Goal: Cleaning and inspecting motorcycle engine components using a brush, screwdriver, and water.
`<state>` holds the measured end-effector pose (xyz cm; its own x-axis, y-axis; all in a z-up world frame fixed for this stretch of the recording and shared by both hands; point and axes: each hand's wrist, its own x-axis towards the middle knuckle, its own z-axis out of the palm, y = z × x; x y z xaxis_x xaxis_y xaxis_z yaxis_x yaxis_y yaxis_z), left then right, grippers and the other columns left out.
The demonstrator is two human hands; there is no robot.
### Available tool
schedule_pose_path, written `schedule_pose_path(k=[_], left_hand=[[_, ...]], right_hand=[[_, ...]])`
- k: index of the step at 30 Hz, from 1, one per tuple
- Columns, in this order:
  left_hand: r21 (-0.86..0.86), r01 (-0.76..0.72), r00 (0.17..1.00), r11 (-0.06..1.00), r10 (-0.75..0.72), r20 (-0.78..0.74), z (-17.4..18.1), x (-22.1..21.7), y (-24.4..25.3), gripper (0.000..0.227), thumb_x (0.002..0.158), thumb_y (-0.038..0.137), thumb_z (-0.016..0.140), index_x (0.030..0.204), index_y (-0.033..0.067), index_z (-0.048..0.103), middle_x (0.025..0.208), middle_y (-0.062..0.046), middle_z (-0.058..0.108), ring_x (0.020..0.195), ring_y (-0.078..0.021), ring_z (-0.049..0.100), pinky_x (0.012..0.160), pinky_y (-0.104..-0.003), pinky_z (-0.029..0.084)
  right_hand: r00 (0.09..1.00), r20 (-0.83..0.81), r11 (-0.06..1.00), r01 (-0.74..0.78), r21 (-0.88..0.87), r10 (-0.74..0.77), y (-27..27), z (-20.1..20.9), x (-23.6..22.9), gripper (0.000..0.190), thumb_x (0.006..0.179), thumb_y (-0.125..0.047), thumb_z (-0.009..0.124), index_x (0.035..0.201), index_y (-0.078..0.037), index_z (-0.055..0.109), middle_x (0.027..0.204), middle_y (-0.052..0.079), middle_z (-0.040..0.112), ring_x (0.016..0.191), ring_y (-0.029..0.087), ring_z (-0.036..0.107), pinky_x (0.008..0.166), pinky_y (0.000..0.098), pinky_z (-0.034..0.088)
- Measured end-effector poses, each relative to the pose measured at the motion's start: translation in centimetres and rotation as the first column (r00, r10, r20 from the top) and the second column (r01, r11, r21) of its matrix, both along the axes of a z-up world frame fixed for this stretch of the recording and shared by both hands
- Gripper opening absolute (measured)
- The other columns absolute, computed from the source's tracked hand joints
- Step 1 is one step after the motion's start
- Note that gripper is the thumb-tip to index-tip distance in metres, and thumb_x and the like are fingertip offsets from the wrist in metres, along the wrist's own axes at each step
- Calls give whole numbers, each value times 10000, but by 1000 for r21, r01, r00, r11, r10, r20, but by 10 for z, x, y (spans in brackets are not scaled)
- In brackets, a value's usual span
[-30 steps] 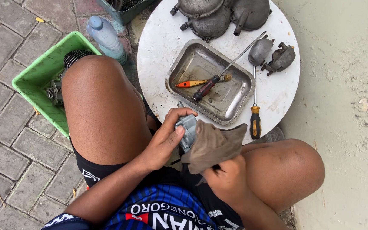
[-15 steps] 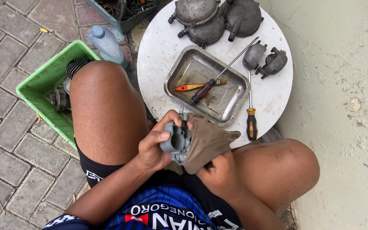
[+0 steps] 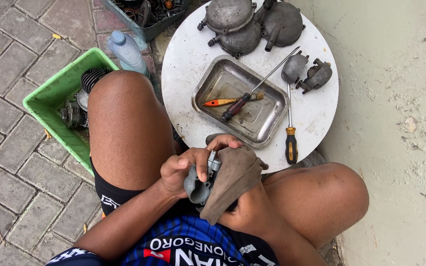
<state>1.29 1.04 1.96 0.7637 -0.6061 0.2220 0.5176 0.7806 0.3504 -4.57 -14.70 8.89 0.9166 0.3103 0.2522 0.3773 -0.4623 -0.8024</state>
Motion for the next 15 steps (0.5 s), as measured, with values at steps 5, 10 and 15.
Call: schedule_pose_path(k=[5,10,15], left_hand=[[82,-16,1000,997,18,-22,6,-8,-5,432,936,453,543,766,73,661,1551,-276,361,1384,-367,417,1204,-501,270],[63,-80,994,995,85,-71,6,-7,-6,420,1014,466,488,1010,121,728,1598,-257,310,1524,-360,248,1268,-532,127],[246,-241,969,939,246,9,13,-20,-20,371,1033,375,482,946,99,714,1476,-243,447,1355,-317,468,1169,-466,342]], right_hand=[[995,-90,998,53,27,-50,-8,-22,-3,307,858,-197,776,1042,10,644,1052,149,682,1092,300,644,1056,413,474],[958,-259,982,155,110,-122,-12,-35,-4,419,939,-279,654,1262,-12,630,1309,167,680,1290,307,620,1103,398,459],[908,-222,917,385,107,-356,1,-48,-4,207,975,-226,585,1030,-65,705,1021,71,756,974,223,717,868,351,538]])
